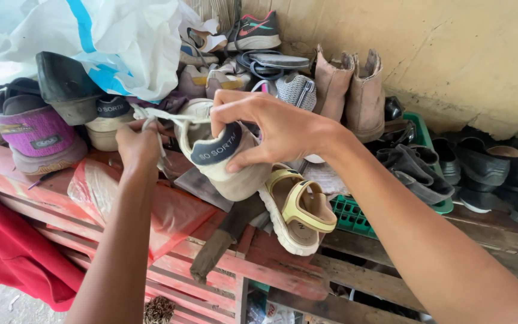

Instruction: Organizing and arranging various shoes and sandals on wooden shelves.

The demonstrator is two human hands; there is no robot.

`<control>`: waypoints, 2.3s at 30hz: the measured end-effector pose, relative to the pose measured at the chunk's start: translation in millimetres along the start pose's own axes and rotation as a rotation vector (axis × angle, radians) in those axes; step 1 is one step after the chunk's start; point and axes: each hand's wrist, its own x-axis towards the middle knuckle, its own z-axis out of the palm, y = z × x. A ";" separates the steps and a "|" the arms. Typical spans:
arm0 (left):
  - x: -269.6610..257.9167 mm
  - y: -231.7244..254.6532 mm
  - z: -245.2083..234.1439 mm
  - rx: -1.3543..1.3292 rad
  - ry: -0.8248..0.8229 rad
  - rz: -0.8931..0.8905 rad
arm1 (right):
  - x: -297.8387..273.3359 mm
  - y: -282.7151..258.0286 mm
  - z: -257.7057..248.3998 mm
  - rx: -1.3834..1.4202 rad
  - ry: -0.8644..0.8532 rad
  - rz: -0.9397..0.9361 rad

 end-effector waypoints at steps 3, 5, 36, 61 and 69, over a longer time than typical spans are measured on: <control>-22.1 4.3 14.0 0.083 0.007 0.008 | -20.3 -1.6 7.4 0.060 0.006 0.034; -55.7 29.4 24.6 0.101 -0.008 0.004 | -33.5 -3.1 12.5 0.094 0.019 0.041; -73.6 21.3 -41.9 0.964 0.023 0.872 | -85.7 -38.1 78.4 -0.147 0.498 0.100; -203.4 162.2 91.7 -0.368 -0.657 0.725 | -194.6 -71.3 -13.8 -0.516 0.896 0.175; -331.7 179.0 168.5 -0.333 -0.734 0.838 | -298.3 -159.6 -30.2 -0.902 0.785 0.411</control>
